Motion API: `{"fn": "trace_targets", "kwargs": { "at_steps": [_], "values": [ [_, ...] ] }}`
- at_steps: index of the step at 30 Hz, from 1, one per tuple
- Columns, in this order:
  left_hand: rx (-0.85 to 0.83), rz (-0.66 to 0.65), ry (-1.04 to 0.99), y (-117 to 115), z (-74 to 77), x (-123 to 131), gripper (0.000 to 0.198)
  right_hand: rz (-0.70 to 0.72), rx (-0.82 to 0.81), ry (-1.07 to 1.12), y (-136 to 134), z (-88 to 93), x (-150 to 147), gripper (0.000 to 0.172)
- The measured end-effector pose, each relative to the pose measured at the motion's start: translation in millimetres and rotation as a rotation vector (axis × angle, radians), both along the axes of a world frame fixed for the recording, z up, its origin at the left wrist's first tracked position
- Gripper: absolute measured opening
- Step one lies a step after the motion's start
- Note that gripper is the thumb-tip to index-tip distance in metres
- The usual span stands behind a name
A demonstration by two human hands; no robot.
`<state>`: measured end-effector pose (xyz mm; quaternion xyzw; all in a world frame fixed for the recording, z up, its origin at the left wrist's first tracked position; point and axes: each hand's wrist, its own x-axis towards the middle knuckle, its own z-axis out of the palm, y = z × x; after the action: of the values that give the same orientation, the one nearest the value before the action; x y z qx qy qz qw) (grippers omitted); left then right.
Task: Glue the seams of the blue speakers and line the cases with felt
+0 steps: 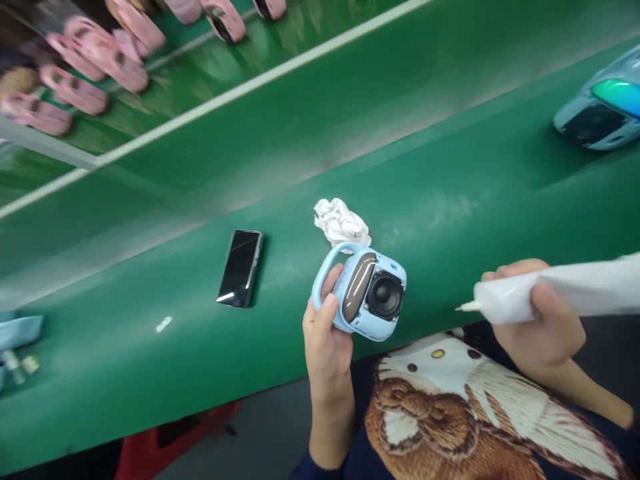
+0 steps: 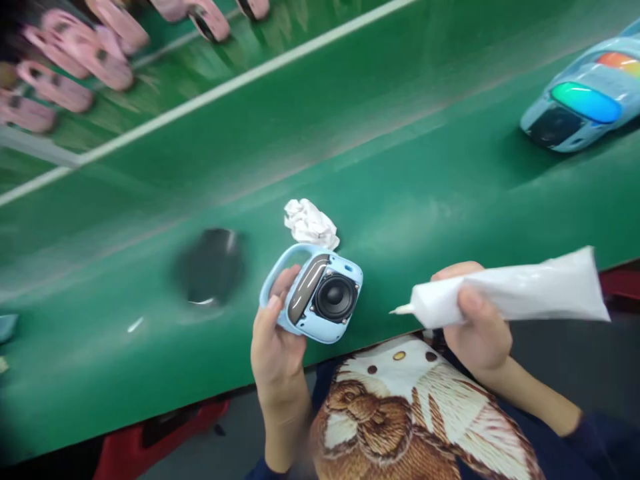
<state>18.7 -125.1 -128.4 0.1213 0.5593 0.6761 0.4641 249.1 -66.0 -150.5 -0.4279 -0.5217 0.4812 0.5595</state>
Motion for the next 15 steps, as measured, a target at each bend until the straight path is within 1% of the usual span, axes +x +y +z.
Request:
{"fn": "trace_targets", "kwargs": {
  "at_steps": [2, 3, 5, 8, 10, 11, 12, 13, 15],
  "values": [
    [0.000, 0.123, 0.106, -4, 2.5, -16, 0.035, -0.149, -0.251, 0.123, 8, -15.8, 1, 0.022],
    [0.007, 0.201, 0.160, -6, 4.1, -24, 0.035, -0.199, -0.337, 0.144, 10, -23.4, 2, 0.022],
    [0.021, 0.348, 0.257, -10, 7.2, -39, 0.032, -0.232, -0.394, 0.137, 12, -37.0, 7, 0.022],
    [-0.018, 0.507, 0.358, -10, 11.1, -61, 0.029, -0.207, -0.393, 0.117, 9, -50.8, 13, 0.021],
    [-0.065, 0.517, 0.435, -1, 13.2, -77, 0.032, -0.179, -0.383, 0.100, 7, -56.3, 13, 0.021],
    [-0.074, 0.493, 0.471, 7, 14.1, -85, 0.035, -0.164, -0.374, 0.092, 6, -58.4, 13, 0.021],
    [-0.067, 0.442, 0.518, 18, 15.0, -94, 0.039, -0.147, -0.364, 0.083, 5, -60.5, 13, 0.022],
    [-0.047, 0.383, 0.567, 33, 15.9, -103, 0.043, -0.133, -0.354, 0.076, 5, -62.7, 13, 0.023],
    [0.009, 0.251, 0.684, 70, 17.8, -120, 0.048, -0.092, -0.325, 0.044, 3, -68.0, 13, 0.025]
  ]
}}
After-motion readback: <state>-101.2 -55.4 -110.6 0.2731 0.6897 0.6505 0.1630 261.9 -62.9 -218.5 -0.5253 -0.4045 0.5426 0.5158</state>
